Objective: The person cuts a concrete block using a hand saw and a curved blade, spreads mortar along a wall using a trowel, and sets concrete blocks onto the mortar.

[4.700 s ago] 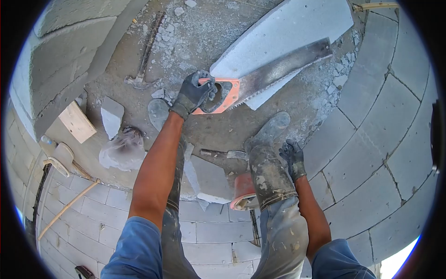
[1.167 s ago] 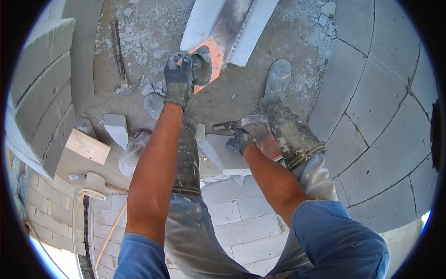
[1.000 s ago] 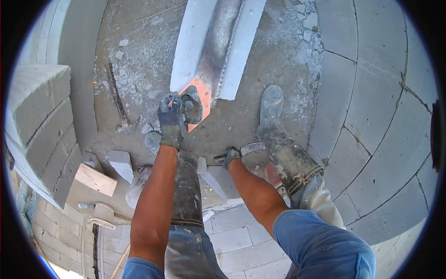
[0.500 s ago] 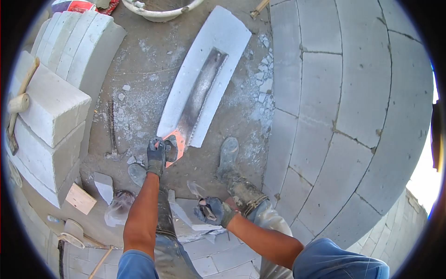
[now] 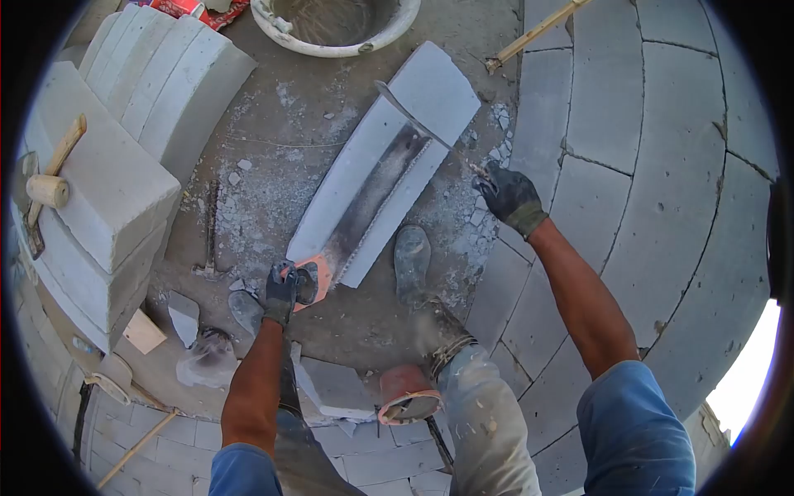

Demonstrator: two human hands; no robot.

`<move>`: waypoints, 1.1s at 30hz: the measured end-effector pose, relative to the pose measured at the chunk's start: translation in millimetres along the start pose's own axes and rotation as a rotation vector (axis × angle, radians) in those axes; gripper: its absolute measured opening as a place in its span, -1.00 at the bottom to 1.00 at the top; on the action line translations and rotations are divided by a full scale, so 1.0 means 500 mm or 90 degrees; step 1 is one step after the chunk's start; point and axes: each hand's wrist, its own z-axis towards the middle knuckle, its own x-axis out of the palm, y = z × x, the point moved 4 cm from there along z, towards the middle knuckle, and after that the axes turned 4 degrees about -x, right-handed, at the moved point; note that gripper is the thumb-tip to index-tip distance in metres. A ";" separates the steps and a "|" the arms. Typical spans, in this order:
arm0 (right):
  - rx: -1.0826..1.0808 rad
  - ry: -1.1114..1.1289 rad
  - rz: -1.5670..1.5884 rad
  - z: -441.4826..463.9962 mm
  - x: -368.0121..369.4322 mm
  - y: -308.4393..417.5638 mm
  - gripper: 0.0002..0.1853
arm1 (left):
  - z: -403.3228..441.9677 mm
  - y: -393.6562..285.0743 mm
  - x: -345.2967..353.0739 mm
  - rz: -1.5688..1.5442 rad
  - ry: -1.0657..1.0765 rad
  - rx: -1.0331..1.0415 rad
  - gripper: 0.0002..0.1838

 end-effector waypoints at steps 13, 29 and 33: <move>-0.057 -0.043 0.064 0.128 0.124 -0.076 -0.57 | -0.010 -0.021 -0.012 0.010 0.035 -0.108 -0.75; 0.115 0.133 -0.059 -0.061 0.026 -0.123 -0.68 | -0.004 -0.034 -0.017 0.052 0.033 -0.149 -0.76; 0.229 0.097 -0.014 -0.160 0.018 -0.097 -0.68 | 0.001 0.085 -0.067 -0.195 0.002 -0.242 -0.77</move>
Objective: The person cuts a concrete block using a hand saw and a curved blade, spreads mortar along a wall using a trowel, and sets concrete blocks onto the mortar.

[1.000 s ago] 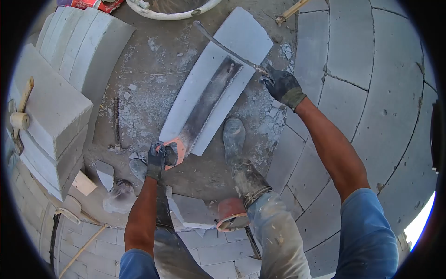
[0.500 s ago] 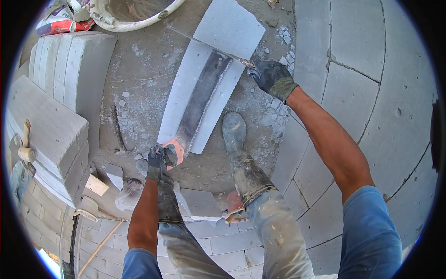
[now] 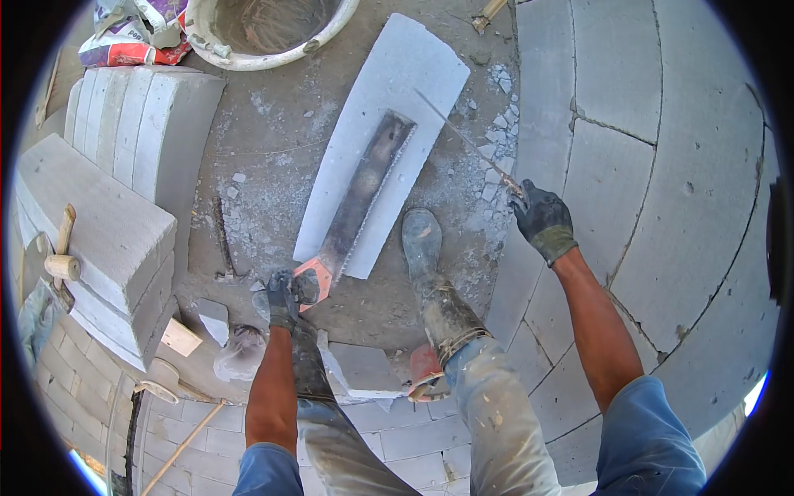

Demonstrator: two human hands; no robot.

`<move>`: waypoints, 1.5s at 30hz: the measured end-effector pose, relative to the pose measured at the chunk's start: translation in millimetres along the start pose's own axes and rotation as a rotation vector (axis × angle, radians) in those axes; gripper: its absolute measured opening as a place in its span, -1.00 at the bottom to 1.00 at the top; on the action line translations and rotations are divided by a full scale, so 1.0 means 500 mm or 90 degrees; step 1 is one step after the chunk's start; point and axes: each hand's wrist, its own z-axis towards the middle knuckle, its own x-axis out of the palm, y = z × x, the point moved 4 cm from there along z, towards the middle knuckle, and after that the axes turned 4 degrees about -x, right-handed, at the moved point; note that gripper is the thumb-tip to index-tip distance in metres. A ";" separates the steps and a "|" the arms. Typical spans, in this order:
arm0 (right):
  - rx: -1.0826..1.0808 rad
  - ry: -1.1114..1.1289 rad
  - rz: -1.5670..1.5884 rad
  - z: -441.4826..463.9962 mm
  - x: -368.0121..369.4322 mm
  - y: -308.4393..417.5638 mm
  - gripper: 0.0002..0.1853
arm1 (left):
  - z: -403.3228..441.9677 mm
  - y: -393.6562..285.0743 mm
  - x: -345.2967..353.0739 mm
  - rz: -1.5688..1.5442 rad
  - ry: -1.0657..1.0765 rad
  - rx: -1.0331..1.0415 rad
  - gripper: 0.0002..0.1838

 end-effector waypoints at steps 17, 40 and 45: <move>0.207 -0.187 0.455 -0.176 0.250 0.051 -0.80 | 0.075 -0.278 -0.193 0.463 -0.559 0.273 -0.30; 0.104 -0.347 0.319 0.038 0.432 0.040 -0.62 | 0.000 -0.173 0.105 -0.031 -0.165 0.302 -0.24; 0.044 -0.454 0.227 -0.164 0.529 0.124 -0.76 | 0.092 -0.173 0.000 0.590 -0.562 0.435 -0.05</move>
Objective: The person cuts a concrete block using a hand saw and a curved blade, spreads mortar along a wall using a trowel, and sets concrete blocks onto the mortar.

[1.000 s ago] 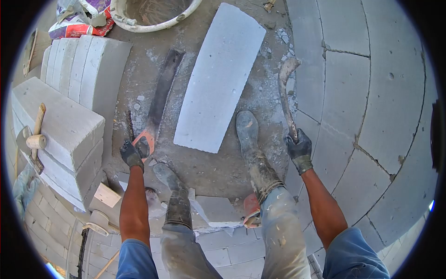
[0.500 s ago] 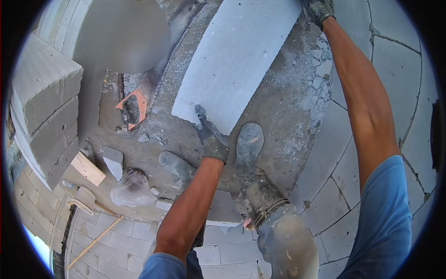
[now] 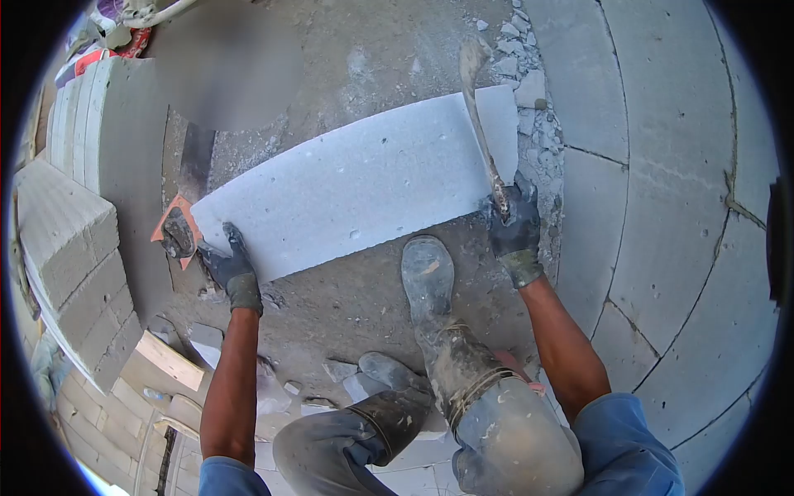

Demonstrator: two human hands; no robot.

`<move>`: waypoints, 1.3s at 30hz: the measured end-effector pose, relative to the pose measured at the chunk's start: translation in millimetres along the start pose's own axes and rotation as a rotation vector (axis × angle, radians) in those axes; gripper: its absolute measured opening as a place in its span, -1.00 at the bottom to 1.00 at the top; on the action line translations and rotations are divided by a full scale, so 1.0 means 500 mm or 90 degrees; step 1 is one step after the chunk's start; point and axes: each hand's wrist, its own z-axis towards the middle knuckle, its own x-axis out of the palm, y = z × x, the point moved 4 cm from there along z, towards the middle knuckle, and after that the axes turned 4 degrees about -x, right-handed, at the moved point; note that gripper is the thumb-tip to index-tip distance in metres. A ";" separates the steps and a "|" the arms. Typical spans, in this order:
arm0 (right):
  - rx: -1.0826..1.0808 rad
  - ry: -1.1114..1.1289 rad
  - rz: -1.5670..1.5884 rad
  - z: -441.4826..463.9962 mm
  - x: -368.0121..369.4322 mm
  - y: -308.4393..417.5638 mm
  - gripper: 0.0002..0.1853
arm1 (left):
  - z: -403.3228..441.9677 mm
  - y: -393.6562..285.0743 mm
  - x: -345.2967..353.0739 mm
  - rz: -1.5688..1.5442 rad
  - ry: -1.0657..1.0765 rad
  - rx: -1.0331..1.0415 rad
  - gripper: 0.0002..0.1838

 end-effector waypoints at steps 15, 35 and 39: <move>0.106 0.111 0.442 -0.266 0.008 0.069 -0.78 | -0.281 -0.578 0.041 0.101 0.074 0.551 -0.25; 0.205 0.202 0.294 -0.320 0.032 0.100 -0.73 | -0.221 -0.527 0.035 0.057 0.038 0.587 -0.24; 0.194 0.167 0.348 -0.283 0.034 0.118 -0.74 | -0.219 -0.522 0.033 0.055 0.071 0.604 -0.27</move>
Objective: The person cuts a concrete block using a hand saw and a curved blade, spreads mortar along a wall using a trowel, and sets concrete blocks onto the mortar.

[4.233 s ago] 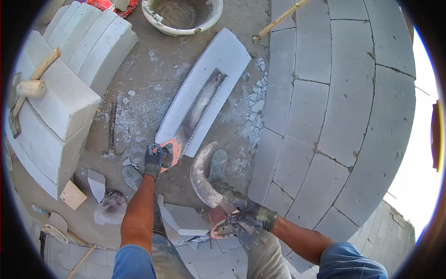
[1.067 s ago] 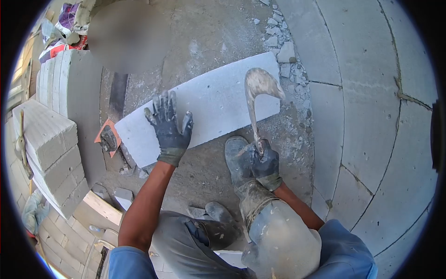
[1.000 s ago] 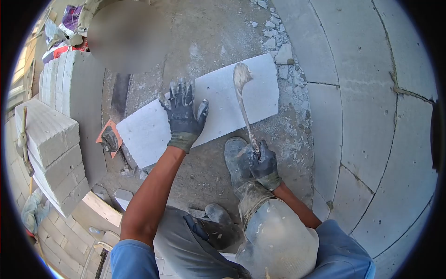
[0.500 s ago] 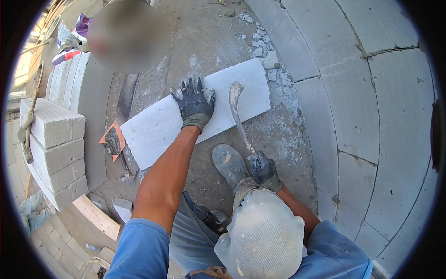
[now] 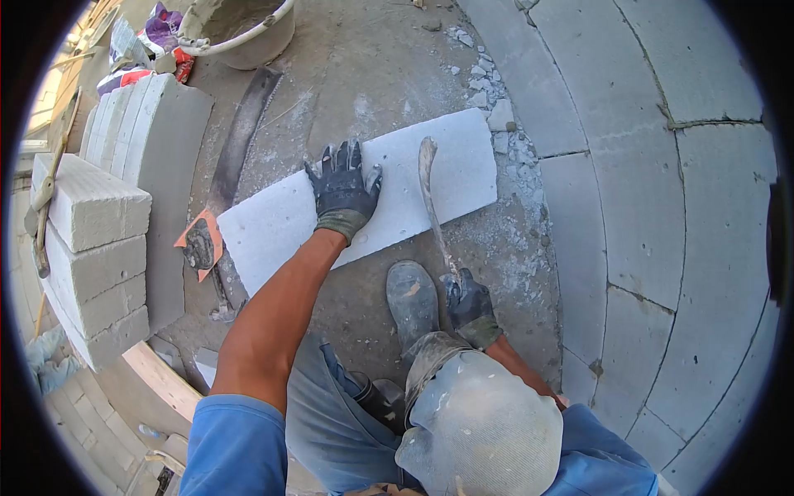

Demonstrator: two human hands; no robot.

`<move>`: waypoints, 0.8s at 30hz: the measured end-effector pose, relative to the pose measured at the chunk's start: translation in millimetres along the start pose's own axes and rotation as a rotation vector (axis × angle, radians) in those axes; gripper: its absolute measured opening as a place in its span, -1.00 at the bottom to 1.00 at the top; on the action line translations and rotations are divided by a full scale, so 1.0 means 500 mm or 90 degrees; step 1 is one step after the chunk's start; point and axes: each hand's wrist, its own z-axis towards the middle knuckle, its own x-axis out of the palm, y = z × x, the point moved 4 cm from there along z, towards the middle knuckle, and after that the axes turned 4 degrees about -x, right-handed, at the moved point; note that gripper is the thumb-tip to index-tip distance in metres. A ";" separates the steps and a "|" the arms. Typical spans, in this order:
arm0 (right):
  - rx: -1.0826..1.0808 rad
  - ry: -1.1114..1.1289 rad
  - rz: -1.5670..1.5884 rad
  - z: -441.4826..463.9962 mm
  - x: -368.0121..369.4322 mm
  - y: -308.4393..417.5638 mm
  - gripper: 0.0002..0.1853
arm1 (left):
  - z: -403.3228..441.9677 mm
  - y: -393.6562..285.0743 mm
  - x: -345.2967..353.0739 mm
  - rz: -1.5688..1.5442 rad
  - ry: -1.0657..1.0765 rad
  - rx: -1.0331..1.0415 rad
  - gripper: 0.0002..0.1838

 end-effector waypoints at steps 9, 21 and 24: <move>-0.035 -0.033 -0.128 0.211 -0.003 0.089 -0.58 | 0.005 -0.008 -0.019 -0.024 0.012 0.002 -0.29; 0.046 0.029 -0.093 0.364 -0.026 0.155 -0.50 | 0.008 -0.007 -0.010 -0.002 -0.015 -0.005 -0.28; 0.017 0.001 -0.175 0.324 -0.020 0.130 -0.51 | 0.005 -0.016 -0.008 -0.008 -0.028 -0.014 -0.26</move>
